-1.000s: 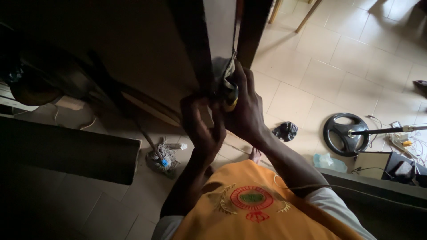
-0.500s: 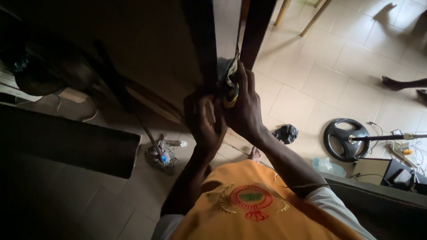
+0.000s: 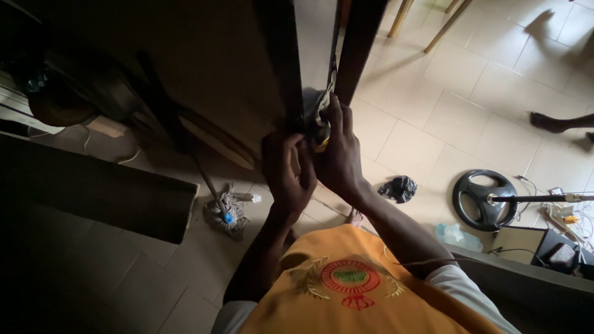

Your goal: Wiping and cleaning a door handle and lock assembly using a cloth.

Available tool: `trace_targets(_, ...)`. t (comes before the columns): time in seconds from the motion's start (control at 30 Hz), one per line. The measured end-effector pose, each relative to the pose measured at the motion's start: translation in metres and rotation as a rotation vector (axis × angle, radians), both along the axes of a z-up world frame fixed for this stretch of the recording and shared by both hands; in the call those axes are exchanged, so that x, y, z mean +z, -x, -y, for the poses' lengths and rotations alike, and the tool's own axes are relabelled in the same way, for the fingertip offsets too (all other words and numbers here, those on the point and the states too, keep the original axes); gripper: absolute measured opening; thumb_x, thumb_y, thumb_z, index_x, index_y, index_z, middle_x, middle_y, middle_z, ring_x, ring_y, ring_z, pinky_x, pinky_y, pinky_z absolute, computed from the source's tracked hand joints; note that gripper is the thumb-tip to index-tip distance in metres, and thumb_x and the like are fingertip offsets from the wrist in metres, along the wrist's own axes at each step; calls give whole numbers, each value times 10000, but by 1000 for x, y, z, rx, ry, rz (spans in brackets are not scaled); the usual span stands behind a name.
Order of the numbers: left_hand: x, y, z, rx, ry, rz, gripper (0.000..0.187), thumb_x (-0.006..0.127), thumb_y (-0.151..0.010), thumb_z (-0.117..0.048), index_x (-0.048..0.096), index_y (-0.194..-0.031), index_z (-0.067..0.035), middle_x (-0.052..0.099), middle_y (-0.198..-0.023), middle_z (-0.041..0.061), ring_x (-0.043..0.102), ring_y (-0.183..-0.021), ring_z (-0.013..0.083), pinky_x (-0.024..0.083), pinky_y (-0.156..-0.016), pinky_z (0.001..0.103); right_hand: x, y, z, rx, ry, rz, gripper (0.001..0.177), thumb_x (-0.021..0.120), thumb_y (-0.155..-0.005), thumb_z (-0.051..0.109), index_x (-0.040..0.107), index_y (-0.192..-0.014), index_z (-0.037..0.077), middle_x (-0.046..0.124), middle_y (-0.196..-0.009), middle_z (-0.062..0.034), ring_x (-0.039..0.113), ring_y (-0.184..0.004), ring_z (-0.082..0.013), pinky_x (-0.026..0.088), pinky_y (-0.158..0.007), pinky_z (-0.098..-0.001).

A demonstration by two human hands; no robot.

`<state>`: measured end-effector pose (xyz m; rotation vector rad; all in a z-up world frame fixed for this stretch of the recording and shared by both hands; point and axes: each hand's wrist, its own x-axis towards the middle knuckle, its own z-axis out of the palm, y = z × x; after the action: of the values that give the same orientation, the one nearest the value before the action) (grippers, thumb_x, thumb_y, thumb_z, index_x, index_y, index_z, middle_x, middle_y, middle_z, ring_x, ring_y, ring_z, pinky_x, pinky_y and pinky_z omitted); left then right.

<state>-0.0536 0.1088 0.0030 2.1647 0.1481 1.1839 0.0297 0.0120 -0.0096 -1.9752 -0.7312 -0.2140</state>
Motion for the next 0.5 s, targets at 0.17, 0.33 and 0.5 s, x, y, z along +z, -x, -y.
trace_targets(0.17,5,2,1,-2,-38,-8,203,644,-982,-16,630,-1184,-22,650,-1098,181,608,-1061,383,485,-941,461,-3,2,1,16,-4,6,1001,837,-851,169,195,-1613,72,465,-1429,-230,673,-1081,-466,628,-769,-500)
trace_targets(0.33,5,2,3,-18,-12,-28,203,634,-973,-10,634,-1176,-18,654,-1084,172,611,-1048,376,490,-932,453,-8,1,1,25,-11,-43,953,801,-860,153,209,-1603,76,454,-1450,-234,676,-1059,-475,629,-785,-507)
trace_targets(0.5,-1,3,4,-11,27,-98,139,664,-1020,-64,642,-1152,-23,652,-1073,170,623,-1037,352,496,-919,435,-8,4,3,39,-35,22,895,757,-885,116,224,-1601,60,437,-1475,-251,648,-1095,-520,605,-818,-529)
